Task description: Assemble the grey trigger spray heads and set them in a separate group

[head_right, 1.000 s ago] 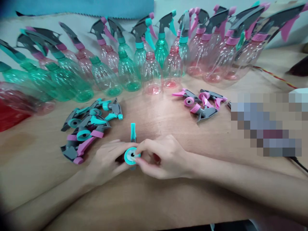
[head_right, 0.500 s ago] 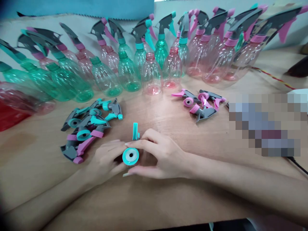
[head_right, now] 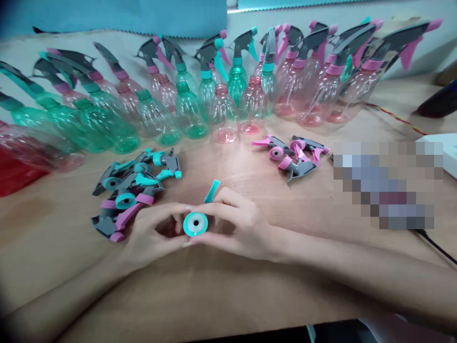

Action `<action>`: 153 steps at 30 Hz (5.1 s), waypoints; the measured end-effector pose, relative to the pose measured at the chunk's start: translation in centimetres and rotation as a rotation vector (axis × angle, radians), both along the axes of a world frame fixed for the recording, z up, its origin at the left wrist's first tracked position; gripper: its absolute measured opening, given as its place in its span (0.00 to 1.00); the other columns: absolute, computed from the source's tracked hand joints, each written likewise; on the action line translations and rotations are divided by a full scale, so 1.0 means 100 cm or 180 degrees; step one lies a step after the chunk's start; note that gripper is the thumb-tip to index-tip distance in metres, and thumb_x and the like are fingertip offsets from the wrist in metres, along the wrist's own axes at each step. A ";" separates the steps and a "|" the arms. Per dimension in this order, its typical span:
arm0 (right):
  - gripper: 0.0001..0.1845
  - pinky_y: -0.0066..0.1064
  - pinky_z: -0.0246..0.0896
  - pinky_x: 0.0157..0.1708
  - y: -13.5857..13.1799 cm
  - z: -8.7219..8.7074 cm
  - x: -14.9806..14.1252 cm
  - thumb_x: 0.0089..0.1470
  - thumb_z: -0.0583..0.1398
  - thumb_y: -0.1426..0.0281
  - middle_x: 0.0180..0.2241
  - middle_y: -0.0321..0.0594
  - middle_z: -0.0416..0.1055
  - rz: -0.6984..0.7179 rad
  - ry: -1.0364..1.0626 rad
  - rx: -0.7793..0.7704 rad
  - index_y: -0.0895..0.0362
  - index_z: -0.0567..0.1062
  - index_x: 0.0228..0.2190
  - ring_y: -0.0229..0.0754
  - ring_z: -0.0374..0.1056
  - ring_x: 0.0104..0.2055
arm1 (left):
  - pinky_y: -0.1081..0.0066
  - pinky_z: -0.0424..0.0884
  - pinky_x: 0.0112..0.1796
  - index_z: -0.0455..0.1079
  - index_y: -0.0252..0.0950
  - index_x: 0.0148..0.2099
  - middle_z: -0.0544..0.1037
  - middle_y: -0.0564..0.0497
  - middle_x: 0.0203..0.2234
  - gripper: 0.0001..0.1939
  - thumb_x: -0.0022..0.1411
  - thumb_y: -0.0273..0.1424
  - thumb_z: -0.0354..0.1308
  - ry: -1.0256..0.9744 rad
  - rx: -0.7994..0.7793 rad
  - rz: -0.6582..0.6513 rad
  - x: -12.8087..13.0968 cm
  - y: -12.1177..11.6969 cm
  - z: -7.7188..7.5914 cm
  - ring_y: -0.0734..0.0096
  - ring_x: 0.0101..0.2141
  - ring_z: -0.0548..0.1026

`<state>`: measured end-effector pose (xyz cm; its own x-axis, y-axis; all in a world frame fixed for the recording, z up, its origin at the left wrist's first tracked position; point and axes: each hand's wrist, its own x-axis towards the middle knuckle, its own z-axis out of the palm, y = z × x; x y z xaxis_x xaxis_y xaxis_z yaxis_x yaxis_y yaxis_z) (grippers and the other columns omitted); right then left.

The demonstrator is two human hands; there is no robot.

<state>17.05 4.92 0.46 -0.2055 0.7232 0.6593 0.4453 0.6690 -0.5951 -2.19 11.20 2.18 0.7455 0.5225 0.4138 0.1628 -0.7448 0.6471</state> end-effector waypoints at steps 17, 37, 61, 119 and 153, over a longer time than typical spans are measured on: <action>0.15 0.28 0.43 0.18 -0.003 0.090 0.106 0.49 0.60 0.55 0.17 0.32 0.61 -0.1013 -0.2955 -0.1057 0.54 0.73 0.28 0.32 0.54 0.17 | 0.78 0.61 0.21 0.68 0.35 0.38 0.69 0.58 0.17 0.10 0.66 0.29 0.46 0.0146 0.0648 0.0356 -0.006 -0.006 0.001 0.80 0.18 0.68; 0.15 0.28 0.44 0.18 -0.004 0.063 0.093 0.43 0.64 0.67 0.22 0.39 0.71 -0.1393 -0.3749 -0.1236 0.57 0.73 0.36 0.43 0.67 0.23 | 0.74 0.65 0.28 0.69 0.33 0.34 0.72 0.51 0.26 0.10 0.65 0.30 0.48 0.0860 0.0952 0.0298 -0.002 -0.013 0.004 0.73 0.27 0.70; 0.07 0.31 0.60 0.30 0.017 0.044 -0.067 0.58 0.55 0.68 0.36 0.40 0.71 0.0524 -0.2538 -0.0115 0.58 0.69 0.36 0.41 0.69 0.36 | 0.73 0.60 0.25 0.72 0.36 0.35 0.74 0.49 0.27 0.14 0.63 0.38 0.50 0.1640 0.1643 0.2138 -0.098 0.032 0.018 0.67 0.28 0.72; 0.09 0.33 0.51 0.36 0.011 -0.002 0.011 0.52 0.62 0.70 0.29 0.33 0.73 -0.0714 -0.0715 -0.0326 0.55 0.71 0.38 0.38 0.65 0.31 | 0.77 0.64 0.26 0.69 0.34 0.45 0.66 0.51 0.31 0.11 0.63 0.23 0.48 0.0180 0.0371 0.0615 0.020 -0.008 -0.006 0.78 0.26 0.66; 0.11 0.33 0.56 0.34 0.011 0.003 0.014 0.51 0.63 0.65 0.23 0.32 0.68 -0.0834 -0.0395 -0.0786 0.55 0.72 0.37 0.37 0.63 0.27 | 0.77 0.61 0.24 0.65 0.35 0.34 0.62 0.54 0.28 0.06 0.65 0.26 0.48 -0.0143 -0.0103 0.0901 0.015 -0.006 0.001 0.79 0.25 0.63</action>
<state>18.45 6.03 0.75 -0.0598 0.8958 0.4404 0.6611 0.3661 -0.6549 -0.70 10.62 2.25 0.5493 0.7207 0.4228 0.3320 -0.6526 0.6811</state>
